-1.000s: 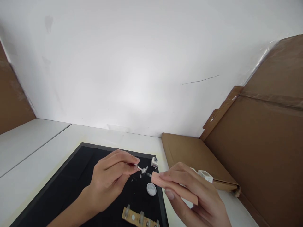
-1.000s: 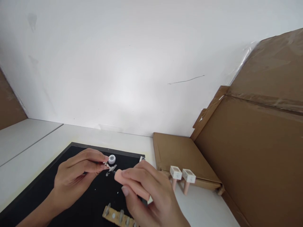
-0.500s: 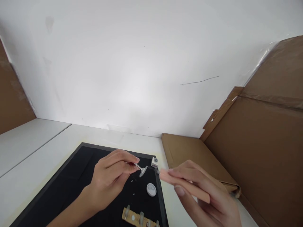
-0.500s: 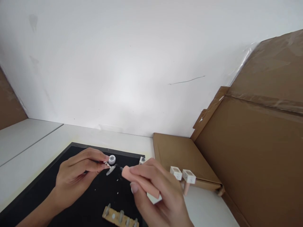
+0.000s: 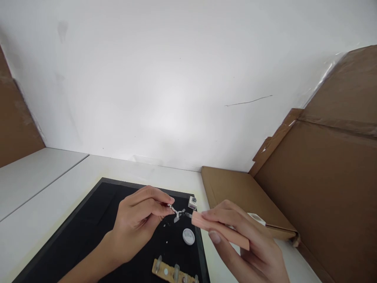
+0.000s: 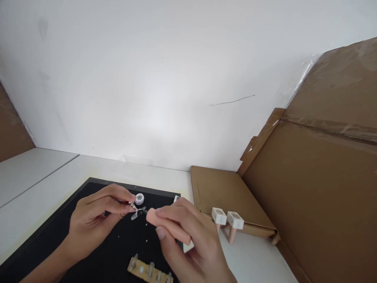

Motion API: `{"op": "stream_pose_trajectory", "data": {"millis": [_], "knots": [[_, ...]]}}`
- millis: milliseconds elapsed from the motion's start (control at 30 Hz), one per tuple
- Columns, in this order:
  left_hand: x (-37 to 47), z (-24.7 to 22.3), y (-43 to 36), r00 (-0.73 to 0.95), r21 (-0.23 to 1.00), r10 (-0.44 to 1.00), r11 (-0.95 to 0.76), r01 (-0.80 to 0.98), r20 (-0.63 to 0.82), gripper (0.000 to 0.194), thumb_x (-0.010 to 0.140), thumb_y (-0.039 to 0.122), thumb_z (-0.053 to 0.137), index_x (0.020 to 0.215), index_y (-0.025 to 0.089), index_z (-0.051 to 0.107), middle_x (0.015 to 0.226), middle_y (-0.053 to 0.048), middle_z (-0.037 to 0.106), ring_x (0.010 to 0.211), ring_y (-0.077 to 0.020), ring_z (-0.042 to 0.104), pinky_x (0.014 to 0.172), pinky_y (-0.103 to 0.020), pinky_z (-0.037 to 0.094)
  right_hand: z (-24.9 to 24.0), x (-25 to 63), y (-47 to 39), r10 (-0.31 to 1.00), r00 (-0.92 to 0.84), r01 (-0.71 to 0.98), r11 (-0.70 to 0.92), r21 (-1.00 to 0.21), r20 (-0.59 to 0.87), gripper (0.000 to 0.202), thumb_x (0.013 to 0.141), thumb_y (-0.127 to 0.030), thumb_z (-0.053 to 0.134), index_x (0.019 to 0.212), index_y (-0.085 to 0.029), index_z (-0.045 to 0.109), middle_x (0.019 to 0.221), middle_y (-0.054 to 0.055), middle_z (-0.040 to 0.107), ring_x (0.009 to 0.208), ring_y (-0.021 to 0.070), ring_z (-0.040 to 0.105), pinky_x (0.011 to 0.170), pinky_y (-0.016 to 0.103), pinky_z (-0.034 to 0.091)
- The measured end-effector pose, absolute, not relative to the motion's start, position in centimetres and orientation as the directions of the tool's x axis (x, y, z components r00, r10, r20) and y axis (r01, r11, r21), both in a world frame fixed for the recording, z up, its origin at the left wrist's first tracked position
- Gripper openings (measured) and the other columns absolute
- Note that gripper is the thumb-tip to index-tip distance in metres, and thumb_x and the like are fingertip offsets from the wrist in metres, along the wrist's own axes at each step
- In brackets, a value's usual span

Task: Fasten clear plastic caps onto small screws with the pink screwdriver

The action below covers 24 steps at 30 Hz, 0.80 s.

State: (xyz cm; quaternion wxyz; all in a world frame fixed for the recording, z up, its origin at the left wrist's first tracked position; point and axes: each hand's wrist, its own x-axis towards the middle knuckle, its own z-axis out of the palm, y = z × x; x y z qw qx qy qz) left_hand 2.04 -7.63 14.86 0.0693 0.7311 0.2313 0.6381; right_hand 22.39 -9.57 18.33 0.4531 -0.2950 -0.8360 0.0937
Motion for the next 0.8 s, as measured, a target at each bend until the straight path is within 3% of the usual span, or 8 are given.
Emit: {"op": "stream_pose_trajectory", "data": {"millis": [133,300,500,800], "knots": [[2.04,14.88,-7.86,0.005,0.620,0.622,-0.781,0.079,0.783,0.022,0.072,-0.003,0.067,0.067,0.018,0.069,0.077,-0.002,0.071,0.069,-0.0115,0.069,0.060,-0.016,0.055,18.50,22.39,-9.54,0.586,-0.364,0.430,0.795,-0.428,0.724,0.018,0.088,-0.013,0.055,0.100,-0.024,0.061,0.071,-0.002,0.061,0.059,0.0108,0.055,0.051,0.022,0.043],[1.89,15.10,-7.87,0.036,0.852,0.865,-0.484,-0.202,0.500,0.019,0.068,0.003,0.075,0.062,0.020,0.071,0.072,0.001,0.071,0.070,-0.0102,0.068,0.063,-0.016,0.054,18.27,22.50,-9.52,0.595,-0.304,0.442,0.780,-0.443,0.744,0.015,0.089,-0.015,0.055,0.098,-0.025,0.061,0.074,-0.001,0.061,0.062,0.0118,0.056,0.052,0.022,0.044],[1.74,14.97,-7.35,0.137,0.897,0.946,-0.222,-0.381,0.292,0.016,0.063,0.005,0.079,0.059,0.019,0.070,0.071,0.000,0.072,0.072,-0.0112,0.067,0.063,-0.017,0.054,18.18,22.42,-9.85,0.557,-0.297,0.411,0.808,-0.423,0.776,0.018,0.088,-0.015,0.055,0.102,-0.026,0.061,0.078,0.000,0.064,0.069,0.0138,0.058,0.057,0.023,0.047],[2.04,15.25,-7.18,0.251,0.880,0.940,-0.094,-0.466,0.233,0.016,0.062,0.006,0.081,0.059,0.017,0.070,0.070,0.000,0.073,0.066,-0.0079,0.065,0.060,-0.014,0.051,18.22,22.13,-9.77,0.538,-0.384,0.372,0.834,-0.407,0.751,0.018,0.087,-0.014,0.055,0.102,-0.023,0.062,0.074,0.000,0.063,0.062,0.0119,0.056,0.051,0.022,0.045]]}}
